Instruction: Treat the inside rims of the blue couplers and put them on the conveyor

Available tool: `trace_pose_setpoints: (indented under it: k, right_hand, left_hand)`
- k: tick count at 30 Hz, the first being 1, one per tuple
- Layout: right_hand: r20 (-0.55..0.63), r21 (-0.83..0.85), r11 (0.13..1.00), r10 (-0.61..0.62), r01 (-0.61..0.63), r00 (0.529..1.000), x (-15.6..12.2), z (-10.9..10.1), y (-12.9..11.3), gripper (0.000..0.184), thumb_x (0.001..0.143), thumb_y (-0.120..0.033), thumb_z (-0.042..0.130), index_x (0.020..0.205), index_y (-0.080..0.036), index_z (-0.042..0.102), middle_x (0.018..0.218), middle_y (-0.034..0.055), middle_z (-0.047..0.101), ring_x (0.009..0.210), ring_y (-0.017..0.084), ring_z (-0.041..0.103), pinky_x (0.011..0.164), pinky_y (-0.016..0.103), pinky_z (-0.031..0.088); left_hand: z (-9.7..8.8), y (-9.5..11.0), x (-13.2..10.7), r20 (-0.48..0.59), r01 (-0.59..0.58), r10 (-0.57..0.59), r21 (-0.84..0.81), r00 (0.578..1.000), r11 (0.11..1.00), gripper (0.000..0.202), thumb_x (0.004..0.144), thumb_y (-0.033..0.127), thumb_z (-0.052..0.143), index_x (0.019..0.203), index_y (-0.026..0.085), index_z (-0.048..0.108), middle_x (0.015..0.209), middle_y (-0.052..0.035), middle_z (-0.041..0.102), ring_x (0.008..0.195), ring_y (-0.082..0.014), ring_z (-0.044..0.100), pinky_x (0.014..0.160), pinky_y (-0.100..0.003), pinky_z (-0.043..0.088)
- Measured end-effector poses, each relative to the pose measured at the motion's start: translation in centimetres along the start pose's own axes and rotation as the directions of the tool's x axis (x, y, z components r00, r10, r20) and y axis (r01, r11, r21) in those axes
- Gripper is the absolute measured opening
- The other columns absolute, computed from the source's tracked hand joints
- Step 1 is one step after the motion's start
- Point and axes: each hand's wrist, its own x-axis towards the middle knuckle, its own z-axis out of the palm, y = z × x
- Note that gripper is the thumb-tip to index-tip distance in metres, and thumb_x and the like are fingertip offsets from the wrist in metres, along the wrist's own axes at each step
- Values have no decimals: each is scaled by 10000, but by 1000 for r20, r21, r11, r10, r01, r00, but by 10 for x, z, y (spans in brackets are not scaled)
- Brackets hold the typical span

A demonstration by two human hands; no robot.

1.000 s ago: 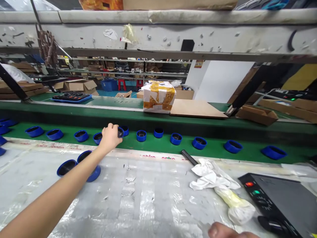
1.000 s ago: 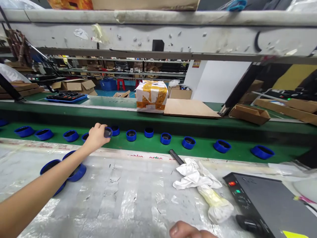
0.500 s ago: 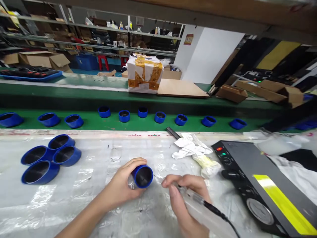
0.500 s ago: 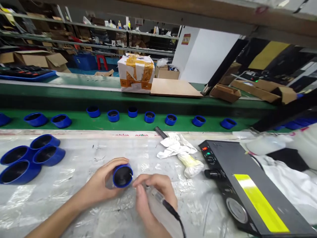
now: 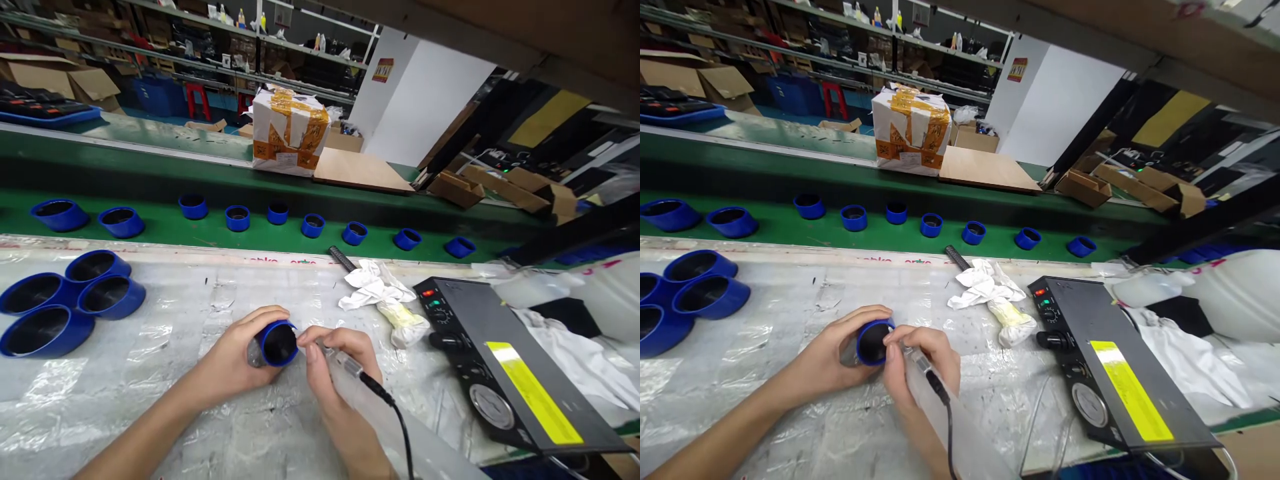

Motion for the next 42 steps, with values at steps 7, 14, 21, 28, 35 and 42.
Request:
trace_pose_setpoints:
  k: [7,14,21,28,35,42]
  right_hand:
    - [-22,-11,1000,-24,24,999,-1,-1,0,204,998,-73,637,1044,-260,570,957,-13,751,890,129,740,822,208,598]
    - [-17,-43,999,5,-6,1000,-3,-4,-1,161,1015,-110,640,1043,-247,560,942,21,748,856,176,749,765,268,617]
    - [-21,-40,999,24,-25,999,-5,-6,-2,177,998,-95,645,1032,-256,578,946,-9,748,866,136,741,805,216,599]
    - [-35,-45,998,35,-37,999,-9,-8,-5,172,994,-103,654,1026,-262,597,939,-25,756,852,117,743,799,179,590]
    - [-46,-39,997,62,-64,997,-21,-10,0,138,1020,-143,660,1040,-260,589,938,2,744,803,155,738,696,223,575]
    - [-53,-71,989,125,-128,991,-27,-4,-9,115,1030,-182,641,1003,-254,556,911,14,730,759,174,716,643,259,552]
  left_hand:
    - [1,2,-1,0,19,-19,10,1000,1000,535,815,181,771,1328,263,643,1435,-86,640,1364,-304,606,1186,-450,503]
    - [0,2,0,-7,26,-26,17,1000,1000,523,819,200,762,1324,256,640,1432,-96,641,1358,-314,611,1171,-462,517]
    - [1,-3,-2,-11,19,-19,21,1000,1000,549,808,193,774,1336,264,644,1439,-95,638,1368,-319,603,1186,-461,510]
    - [0,2,0,-31,26,-26,17,999,1000,545,793,218,784,1325,251,670,1419,-100,661,1336,-320,635,1167,-430,535]
    - [-1,5,1,-23,54,-53,23,998,998,545,786,232,792,1318,253,673,1432,-91,653,1332,-321,638,1178,-435,523]
    - [-3,7,0,-19,61,-60,30,998,998,527,796,270,800,1307,245,671,1429,-87,655,1324,-310,642,1148,-405,539]
